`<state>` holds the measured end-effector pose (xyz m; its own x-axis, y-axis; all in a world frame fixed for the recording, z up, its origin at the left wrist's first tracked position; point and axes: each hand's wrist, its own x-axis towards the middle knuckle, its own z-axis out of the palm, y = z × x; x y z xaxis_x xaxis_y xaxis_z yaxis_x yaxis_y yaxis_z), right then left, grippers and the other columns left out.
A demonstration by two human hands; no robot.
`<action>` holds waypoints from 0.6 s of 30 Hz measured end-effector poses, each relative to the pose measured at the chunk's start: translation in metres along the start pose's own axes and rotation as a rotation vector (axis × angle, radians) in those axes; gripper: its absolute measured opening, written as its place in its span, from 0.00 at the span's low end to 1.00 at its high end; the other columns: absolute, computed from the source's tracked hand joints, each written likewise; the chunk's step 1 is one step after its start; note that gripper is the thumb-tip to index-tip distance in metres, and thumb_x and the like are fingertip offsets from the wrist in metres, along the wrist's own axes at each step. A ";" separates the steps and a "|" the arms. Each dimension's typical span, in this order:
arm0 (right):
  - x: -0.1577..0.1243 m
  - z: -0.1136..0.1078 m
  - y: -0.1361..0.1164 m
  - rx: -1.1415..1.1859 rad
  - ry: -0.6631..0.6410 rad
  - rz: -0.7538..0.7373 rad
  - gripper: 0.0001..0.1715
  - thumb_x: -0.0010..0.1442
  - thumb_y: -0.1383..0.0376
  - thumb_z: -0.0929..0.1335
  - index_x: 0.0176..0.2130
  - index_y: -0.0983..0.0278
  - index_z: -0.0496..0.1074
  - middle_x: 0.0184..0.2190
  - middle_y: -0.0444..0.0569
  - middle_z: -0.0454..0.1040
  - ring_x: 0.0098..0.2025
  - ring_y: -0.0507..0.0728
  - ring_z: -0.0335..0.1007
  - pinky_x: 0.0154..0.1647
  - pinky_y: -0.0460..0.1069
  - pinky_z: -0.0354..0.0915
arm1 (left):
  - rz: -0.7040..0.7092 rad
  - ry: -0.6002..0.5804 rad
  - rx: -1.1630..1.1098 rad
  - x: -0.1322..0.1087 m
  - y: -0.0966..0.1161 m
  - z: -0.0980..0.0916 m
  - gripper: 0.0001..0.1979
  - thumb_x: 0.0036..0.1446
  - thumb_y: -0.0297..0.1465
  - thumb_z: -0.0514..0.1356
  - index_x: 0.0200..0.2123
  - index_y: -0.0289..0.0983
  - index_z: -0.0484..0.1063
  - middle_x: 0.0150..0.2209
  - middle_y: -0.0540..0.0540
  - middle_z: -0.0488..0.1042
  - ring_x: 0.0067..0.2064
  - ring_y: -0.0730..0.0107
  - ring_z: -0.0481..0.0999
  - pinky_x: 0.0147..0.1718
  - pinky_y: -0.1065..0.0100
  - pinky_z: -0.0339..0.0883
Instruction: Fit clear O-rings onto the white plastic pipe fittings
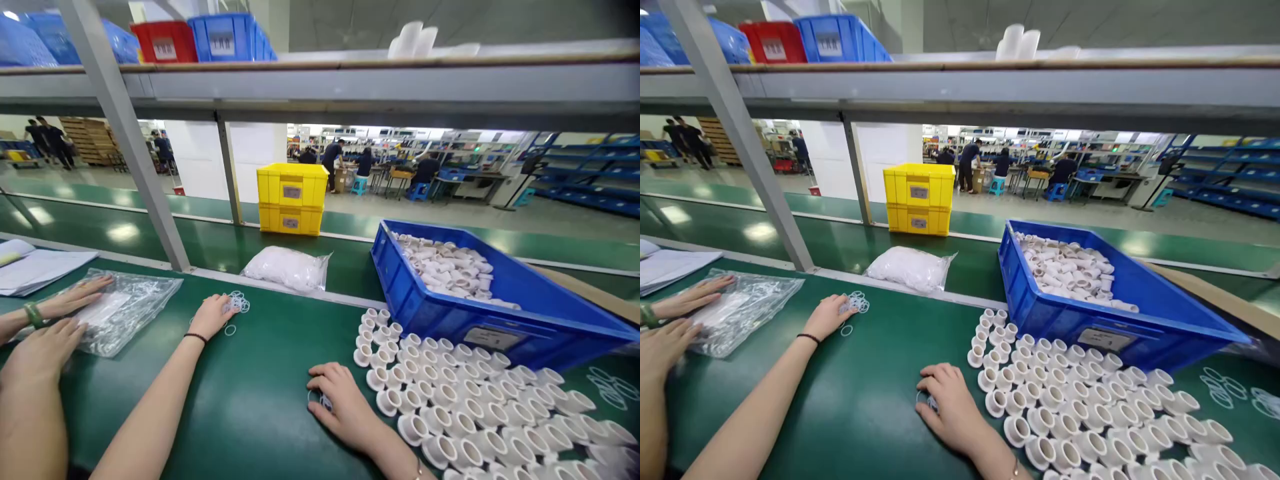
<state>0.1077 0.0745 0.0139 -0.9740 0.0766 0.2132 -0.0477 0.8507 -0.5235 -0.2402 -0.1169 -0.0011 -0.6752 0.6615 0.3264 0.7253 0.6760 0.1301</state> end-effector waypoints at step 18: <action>0.000 0.005 0.007 -0.051 -0.008 -0.042 0.11 0.60 0.61 0.65 0.44 0.58 0.68 0.49 0.50 0.67 0.52 0.60 0.60 0.51 0.57 0.57 | -0.047 0.188 -0.414 -0.005 -0.012 -0.007 0.12 0.47 0.39 0.60 0.31 0.37 0.69 0.32 0.48 0.71 0.34 0.67 0.71 0.35 0.69 0.64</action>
<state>0.1065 0.0780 0.0064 -0.9732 0.0360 0.2272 -0.0776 0.8785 -0.4715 -0.2441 -0.1304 0.0021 -0.7003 0.5368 0.4706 0.7129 0.4920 0.4997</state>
